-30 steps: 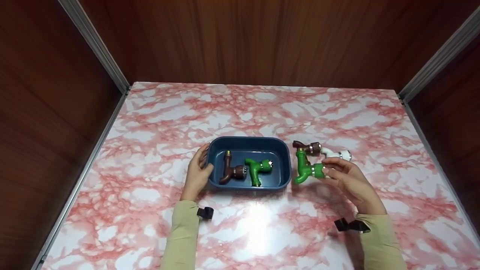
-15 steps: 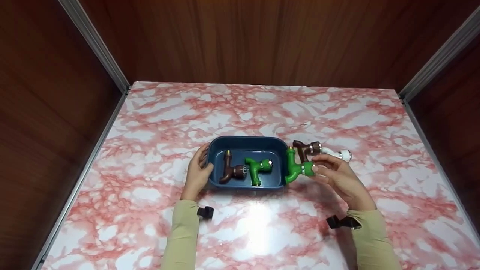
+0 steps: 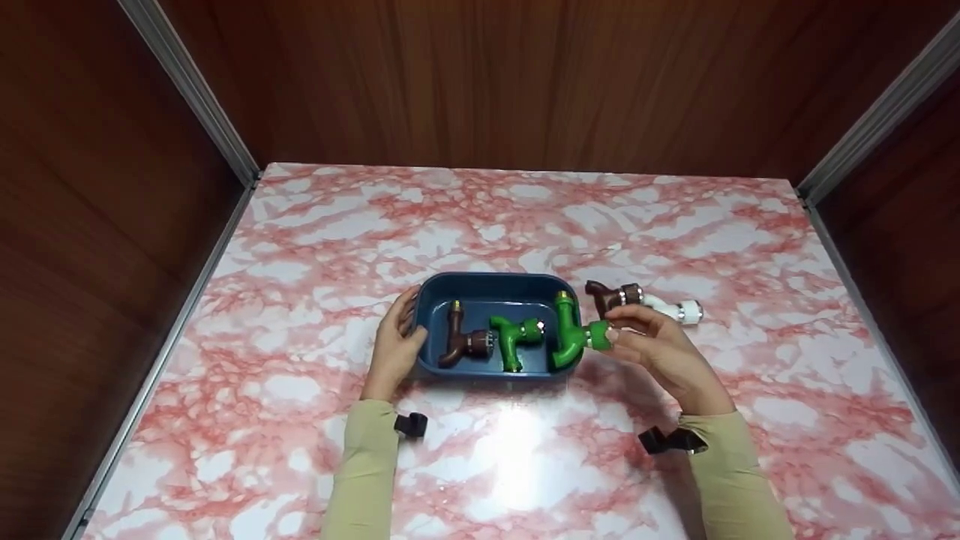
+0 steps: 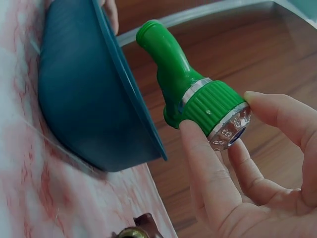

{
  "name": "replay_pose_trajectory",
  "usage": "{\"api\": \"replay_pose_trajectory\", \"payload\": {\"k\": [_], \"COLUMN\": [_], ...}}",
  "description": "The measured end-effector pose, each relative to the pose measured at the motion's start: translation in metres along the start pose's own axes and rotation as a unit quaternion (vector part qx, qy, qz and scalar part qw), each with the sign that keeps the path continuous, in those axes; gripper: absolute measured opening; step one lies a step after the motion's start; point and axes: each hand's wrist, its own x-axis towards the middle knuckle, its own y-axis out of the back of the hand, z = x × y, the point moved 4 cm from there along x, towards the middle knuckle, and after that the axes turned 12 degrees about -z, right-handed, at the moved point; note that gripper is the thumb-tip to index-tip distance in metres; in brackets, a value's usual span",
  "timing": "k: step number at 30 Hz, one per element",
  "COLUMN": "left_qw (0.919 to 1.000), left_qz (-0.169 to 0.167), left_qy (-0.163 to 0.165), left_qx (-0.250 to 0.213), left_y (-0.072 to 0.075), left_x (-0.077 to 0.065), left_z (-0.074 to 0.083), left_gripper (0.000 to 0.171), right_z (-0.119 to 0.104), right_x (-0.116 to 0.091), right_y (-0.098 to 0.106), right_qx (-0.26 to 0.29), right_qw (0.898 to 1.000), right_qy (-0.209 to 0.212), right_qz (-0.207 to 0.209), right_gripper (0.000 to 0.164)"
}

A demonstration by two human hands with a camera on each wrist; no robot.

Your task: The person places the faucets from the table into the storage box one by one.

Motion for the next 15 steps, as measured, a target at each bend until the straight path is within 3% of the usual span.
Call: {"api": "replay_pose_trajectory", "payload": {"k": [15], "left_qw": [1.0], "left_qz": [0.0], "left_qy": [-0.007], "left_qx": [-0.001], "left_y": [0.0], "left_x": [0.0], "left_z": [-0.001], "left_gripper": [0.062], "right_z": [0.0], "right_x": [0.02], "right_y": [-0.023], "right_qx": [-0.008], "right_qw": [1.0], "right_qy": [0.004], "right_qz": [-0.003], "right_gripper": [0.033]}}
